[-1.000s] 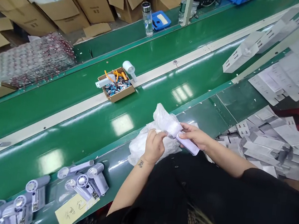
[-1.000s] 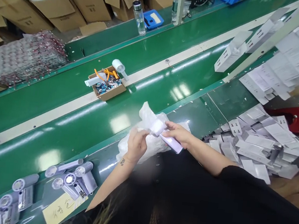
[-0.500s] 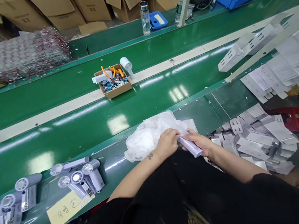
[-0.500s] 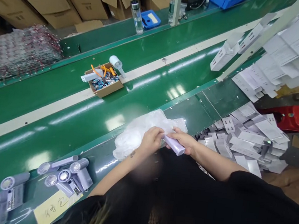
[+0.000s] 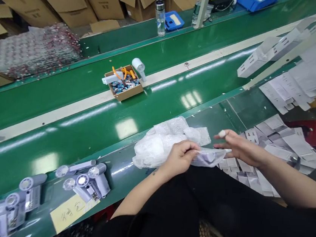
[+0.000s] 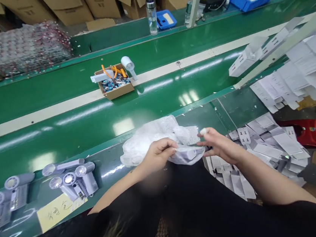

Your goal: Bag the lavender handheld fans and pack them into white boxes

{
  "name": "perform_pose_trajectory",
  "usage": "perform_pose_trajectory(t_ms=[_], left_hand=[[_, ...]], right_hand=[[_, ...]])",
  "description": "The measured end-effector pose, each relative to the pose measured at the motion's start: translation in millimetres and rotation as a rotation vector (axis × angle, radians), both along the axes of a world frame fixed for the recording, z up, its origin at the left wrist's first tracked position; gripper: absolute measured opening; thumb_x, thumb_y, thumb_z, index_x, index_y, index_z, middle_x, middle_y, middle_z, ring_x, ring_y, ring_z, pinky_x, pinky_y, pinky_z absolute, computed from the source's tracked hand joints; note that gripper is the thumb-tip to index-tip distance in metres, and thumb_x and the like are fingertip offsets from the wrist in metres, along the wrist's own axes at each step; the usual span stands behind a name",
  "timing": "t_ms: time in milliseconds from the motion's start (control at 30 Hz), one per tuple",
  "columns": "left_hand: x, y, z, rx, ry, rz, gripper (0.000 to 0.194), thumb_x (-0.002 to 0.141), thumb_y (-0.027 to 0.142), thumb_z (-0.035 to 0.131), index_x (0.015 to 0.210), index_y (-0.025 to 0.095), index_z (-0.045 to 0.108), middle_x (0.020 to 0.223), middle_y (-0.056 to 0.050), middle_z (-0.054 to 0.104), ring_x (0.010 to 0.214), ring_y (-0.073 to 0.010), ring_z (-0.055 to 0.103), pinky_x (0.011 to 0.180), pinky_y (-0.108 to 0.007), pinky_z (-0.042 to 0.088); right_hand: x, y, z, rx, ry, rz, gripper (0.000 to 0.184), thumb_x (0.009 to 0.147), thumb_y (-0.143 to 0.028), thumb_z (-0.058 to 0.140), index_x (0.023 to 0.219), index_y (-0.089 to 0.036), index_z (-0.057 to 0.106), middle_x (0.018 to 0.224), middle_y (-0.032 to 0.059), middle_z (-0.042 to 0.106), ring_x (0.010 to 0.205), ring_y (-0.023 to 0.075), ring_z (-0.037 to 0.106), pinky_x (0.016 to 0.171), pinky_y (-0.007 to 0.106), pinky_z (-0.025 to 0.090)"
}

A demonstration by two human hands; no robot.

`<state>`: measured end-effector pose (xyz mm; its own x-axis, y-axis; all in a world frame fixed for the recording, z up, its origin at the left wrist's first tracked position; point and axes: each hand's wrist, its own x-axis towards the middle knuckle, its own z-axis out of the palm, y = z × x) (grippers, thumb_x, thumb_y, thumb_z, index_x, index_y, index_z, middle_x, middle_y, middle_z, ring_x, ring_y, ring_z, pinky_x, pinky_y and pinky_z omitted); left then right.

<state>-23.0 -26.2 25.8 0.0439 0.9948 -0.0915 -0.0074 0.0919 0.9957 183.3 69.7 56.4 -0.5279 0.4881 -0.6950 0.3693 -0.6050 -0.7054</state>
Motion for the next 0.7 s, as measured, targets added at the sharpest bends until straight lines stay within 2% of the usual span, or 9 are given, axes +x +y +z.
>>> perform_pose_trajectory(t_ms=[100,167,233,333,367,433,533,633,700], left_hand=[[15,3,-0.5,0.337,0.178,-0.231,0.017,0.083,0.017,0.047,0.082,0.02,0.064,0.082,-0.005,0.065,0.081,-0.016,0.06,0.076,-0.028,0.048],[-1,-3,-11.0,0.381,0.277,-0.275,0.018,0.084,0.02,0.047,0.084,0.022,0.065,0.085,-0.004,0.066,0.086,-0.0161,0.06,0.08,-0.028,0.047],[-44,-27,-24.9,0.21,0.418,0.047,0.018,0.086,0.028,0.048,0.08,0.022,0.064,0.083,-0.004,0.066,0.085,-0.0169,0.061,0.08,-0.03,0.047],[-134,-97,-48.1,-0.227,0.736,0.947,0.03,0.084,0.035,0.048,0.058,0.021,0.052,0.069,-0.006,0.062,0.087,-0.023,0.06,0.079,-0.038,0.044],[-161,-124,-57.8,-0.291,0.765,1.032,0.032,0.081,0.034,0.05,0.053,0.021,0.044,0.066,-0.008,0.059,0.09,-0.0273,0.059,0.078,-0.042,0.043],[-200,-171,-80.8,-0.416,0.801,1.117,0.042,0.071,0.032,0.059,0.046,0.023,0.026,0.057,-0.008,0.054,0.092,-0.0328,0.059,0.073,-0.045,0.042],[-224,-213,-113.9,-0.727,0.826,1.053,0.055,0.06,0.031,0.065,0.043,0.024,0.013,0.044,-0.007,0.043,0.084,-0.0383,0.059,0.066,-0.051,0.041],[-221,-217,-124.0,-1.078,0.914,1.004,0.054,0.056,0.037,0.068,0.038,0.025,0.018,0.037,-0.003,0.032,0.074,-0.0406,0.059,0.064,-0.056,0.041],[-213,-199,-116.1,-1.082,0.892,0.996,0.044,0.057,0.043,0.068,0.039,0.026,0.032,0.037,-0.001,0.033,0.068,-0.0376,0.06,0.062,-0.055,0.043]], right_hand=[[-24,-6,-29.1,-0.309,0.082,-0.084,0.031,0.076,-0.048,0.06,0.089,-0.021,0.056,0.079,0.0056,0.063,0.07,0.0212,0.062,0.059,0.034,0.053],[-34,-7,-48.4,-0.345,0.06,-0.096,0.02,0.071,-0.032,0.066,0.083,-0.019,0.057,0.077,0.0065,0.064,0.066,0.0199,0.062,0.059,0.032,0.053],[-33,8,-65.0,-0.223,0.016,-0.2,0.022,0.065,-0.017,0.066,0.085,-0.02,0.059,0.082,0.0077,0.065,0.064,0.0184,0.061,0.059,0.03,0.053],[-14,58,-89.9,0.05,0.0,-0.449,0.028,0.068,-0.007,0.057,0.093,-0.021,0.06,0.092,0.0116,0.064,0.065,0.0161,0.061,0.056,0.027,0.049],[-5,77,-99.0,0.128,0.008,-0.521,0.028,0.07,-0.005,0.053,0.093,-0.02,0.059,0.094,0.0129,0.063,0.067,0.0156,0.061,0.057,0.026,0.048],[11,109,-117.8,0.251,-0.036,-0.648,0.028,0.071,-0.001,0.049,0.089,-0.021,0.056,0.096,0.0129,0.062,0.073,0.0154,0.061,0.06,0.027,0.048],[31,136,-143.7,0.332,-0.224,-0.758,0.032,0.069,0.001,0.052,0.088,-0.024,0.045,0.094,0.0084,0.06,0.076,0.0153,0.061,0.064,0.03,0.049],[46,141,-155.4,0.348,-0.356,-0.759,0.029,0.07,-0.004,0.054,0.09,-0.022,0.042,0.089,0.0055,0.059,0.076,0.0161,0.061,0.066,0.032,0.05],[52,136,-151.5,0.388,-0.408,-0.766,0.025,0.072,-0.01,0.056,0.092,-0.02,0.044,0.087,0.0057,0.059,0.078,0.018,0.06,0.069,0.033,0.05]])
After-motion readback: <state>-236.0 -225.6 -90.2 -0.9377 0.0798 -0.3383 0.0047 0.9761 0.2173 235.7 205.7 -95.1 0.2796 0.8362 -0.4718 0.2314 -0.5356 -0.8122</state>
